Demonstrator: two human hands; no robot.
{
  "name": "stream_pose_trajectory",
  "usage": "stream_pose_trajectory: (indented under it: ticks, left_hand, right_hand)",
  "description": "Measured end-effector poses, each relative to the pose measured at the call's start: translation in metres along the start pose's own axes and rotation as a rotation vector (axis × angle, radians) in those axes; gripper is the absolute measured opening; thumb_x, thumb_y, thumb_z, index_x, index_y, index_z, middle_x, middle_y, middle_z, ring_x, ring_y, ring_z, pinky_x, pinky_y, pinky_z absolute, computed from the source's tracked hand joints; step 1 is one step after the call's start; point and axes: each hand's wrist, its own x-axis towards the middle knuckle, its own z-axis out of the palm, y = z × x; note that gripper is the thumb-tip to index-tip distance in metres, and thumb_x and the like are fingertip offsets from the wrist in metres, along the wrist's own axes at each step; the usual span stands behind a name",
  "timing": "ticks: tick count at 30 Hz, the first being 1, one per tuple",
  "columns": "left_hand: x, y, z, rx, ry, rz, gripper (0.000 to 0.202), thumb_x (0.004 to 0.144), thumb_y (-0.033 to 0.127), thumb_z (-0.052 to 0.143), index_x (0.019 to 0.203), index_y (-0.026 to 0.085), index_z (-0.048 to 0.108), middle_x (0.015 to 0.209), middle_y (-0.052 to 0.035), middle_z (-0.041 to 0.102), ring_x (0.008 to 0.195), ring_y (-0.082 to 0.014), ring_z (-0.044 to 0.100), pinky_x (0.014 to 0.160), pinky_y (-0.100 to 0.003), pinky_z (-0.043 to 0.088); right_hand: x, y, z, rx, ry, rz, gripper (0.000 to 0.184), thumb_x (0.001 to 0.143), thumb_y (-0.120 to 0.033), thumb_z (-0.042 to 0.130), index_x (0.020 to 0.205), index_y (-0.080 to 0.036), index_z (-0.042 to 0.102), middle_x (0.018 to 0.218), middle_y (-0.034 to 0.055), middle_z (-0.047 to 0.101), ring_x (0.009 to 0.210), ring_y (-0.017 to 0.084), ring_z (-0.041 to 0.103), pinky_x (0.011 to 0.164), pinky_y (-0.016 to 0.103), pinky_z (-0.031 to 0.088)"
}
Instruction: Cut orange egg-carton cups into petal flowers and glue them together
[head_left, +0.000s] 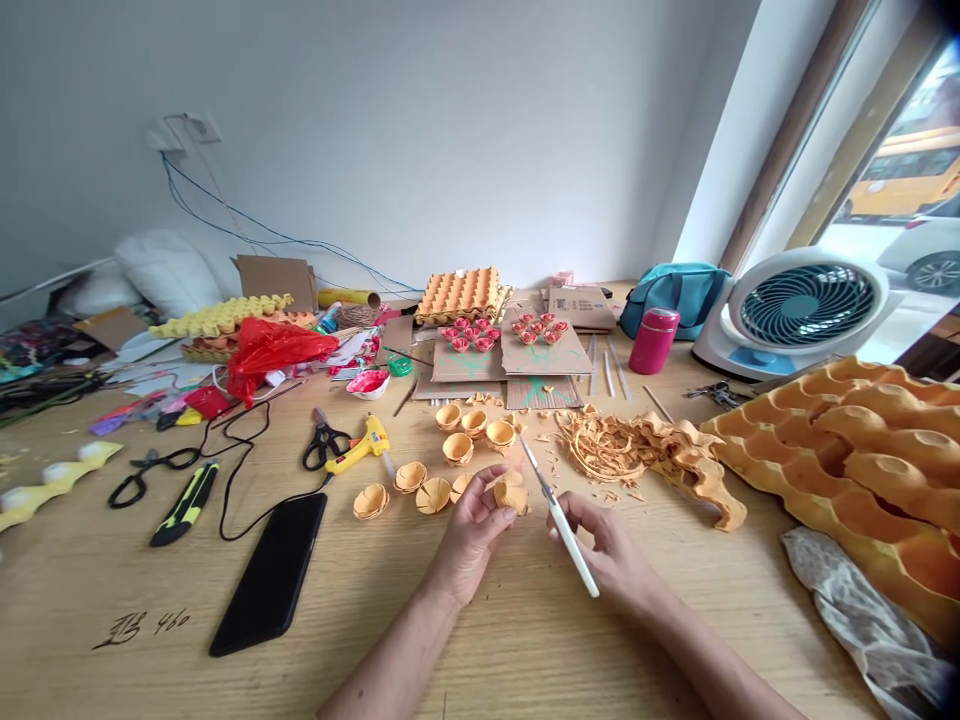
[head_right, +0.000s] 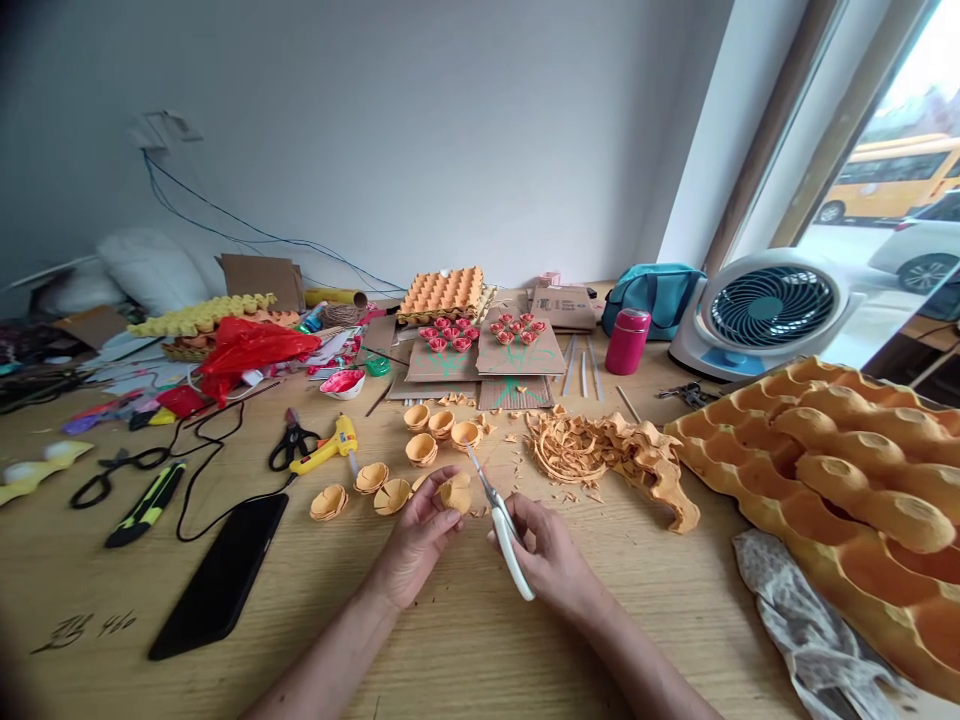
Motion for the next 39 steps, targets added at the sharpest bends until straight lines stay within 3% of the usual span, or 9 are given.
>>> stream_pose_trajectory:
  ticks: [6, 18, 27, 39]
  left_hand:
    - [0.002, -0.0007, -0.0036, -0.016, 0.029, 0.057, 0.053, 0.065, 0.023, 0.087, 0.113, 0.023, 0.064, 0.093, 0.0007, 0.066, 0.074, -0.009, 0.054, 0.07, -0.022, 0.043]
    - [-0.0002, 0.0043, -0.0038, -0.022, -0.009, 0.094, 0.047, 0.069, 0.026, 0.085, 0.111, 0.026, 0.064, 0.085, 0.0033, 0.062, 0.07, -0.0085, 0.05, 0.072, -0.023, 0.043]
    - [-0.0013, 0.0045, -0.0014, 0.122, 0.009, 0.173, 0.037, 0.07, 0.025, 0.082, 0.103, 0.025, 0.065, 0.09, 0.0015, 0.065, 0.086, -0.0155, 0.058, 0.082, -0.027, 0.043]
    - [-0.003, -0.001, 0.0029, 0.143, -0.028, 0.172, 0.035, 0.072, 0.023, 0.083, 0.101, 0.022, 0.063, 0.087, 0.0021, 0.063, 0.08, -0.0112, 0.055, 0.079, -0.023, 0.044]
  right_hand:
    - [0.0016, 0.0042, 0.0043, -0.161, -0.093, -0.034, 0.026, 0.093, -0.041, 0.059, 0.079, -0.02, 0.054, 0.074, -0.001, 0.056, 0.073, 0.017, 0.049, 0.07, 0.03, 0.038]
    - [0.0021, -0.0049, 0.0033, -0.145, -0.188, -0.027, 0.015, 0.093, -0.029, 0.055, 0.081, -0.02, 0.052, 0.073, -0.0026, 0.055, 0.069, 0.015, 0.05, 0.062, 0.027, 0.036]
    - [0.0011, -0.0047, 0.0039, -0.114, -0.179, -0.069, 0.019, 0.093, -0.036, 0.057, 0.081, -0.021, 0.056, 0.077, 0.0002, 0.06, 0.075, 0.018, 0.054, 0.068, 0.029, 0.042]
    - [0.0018, -0.0011, 0.0049, -0.161, -0.224, -0.102, 0.019, 0.095, -0.038, 0.046, 0.085, -0.022, 0.047, 0.088, 0.0046, 0.06, 0.085, 0.024, 0.052, 0.08, 0.038, 0.041]
